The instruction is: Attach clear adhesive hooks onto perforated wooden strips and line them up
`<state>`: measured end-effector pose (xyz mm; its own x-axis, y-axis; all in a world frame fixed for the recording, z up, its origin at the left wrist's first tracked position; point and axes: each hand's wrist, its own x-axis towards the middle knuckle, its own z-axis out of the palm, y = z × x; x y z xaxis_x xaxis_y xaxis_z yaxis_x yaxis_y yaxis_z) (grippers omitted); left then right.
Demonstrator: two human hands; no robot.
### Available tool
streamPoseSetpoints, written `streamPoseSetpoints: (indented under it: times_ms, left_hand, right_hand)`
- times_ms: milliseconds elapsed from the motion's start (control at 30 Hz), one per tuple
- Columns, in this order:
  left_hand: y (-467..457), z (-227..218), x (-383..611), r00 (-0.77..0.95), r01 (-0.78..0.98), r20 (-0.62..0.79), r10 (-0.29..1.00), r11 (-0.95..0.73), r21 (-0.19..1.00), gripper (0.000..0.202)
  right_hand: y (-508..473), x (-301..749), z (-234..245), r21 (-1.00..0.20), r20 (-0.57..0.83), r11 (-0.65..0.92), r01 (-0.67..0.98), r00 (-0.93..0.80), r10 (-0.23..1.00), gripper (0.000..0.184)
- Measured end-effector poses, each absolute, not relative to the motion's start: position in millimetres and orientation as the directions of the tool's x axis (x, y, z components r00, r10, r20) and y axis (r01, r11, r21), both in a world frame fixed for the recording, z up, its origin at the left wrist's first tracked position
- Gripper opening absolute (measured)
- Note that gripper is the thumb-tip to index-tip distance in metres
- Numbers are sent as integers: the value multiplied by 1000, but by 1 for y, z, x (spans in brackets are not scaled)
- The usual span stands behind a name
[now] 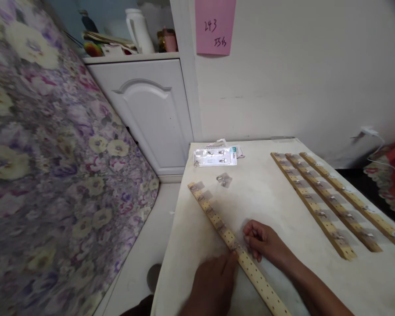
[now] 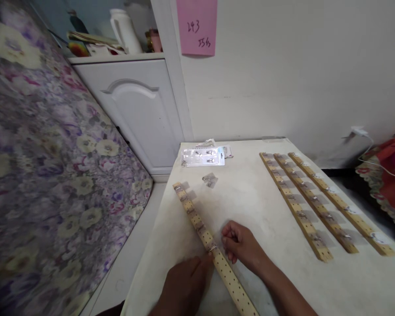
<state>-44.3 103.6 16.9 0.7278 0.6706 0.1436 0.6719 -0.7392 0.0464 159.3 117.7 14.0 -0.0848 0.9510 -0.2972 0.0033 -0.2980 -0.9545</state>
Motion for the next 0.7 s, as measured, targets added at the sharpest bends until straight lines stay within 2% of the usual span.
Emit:
streamPoseSetpoints:
  times_ms: [133,533,700]
  left_hand:
    - [103,15,-45,721,678,144,677,-733,54,36]
    - [104,12,-46,729,643,262,632,-764,55,34]
    - [103,12,-46,734,650,241,635,-759,20,34]
  right_hand:
    - [118,159,13,-954,-298,-298,8,-88,951,11]
    - [119,159,15,-950,-311,-312,2,-82,947,9]
    - [118,159,14,-952,-305,-305,7,-77,949,10]
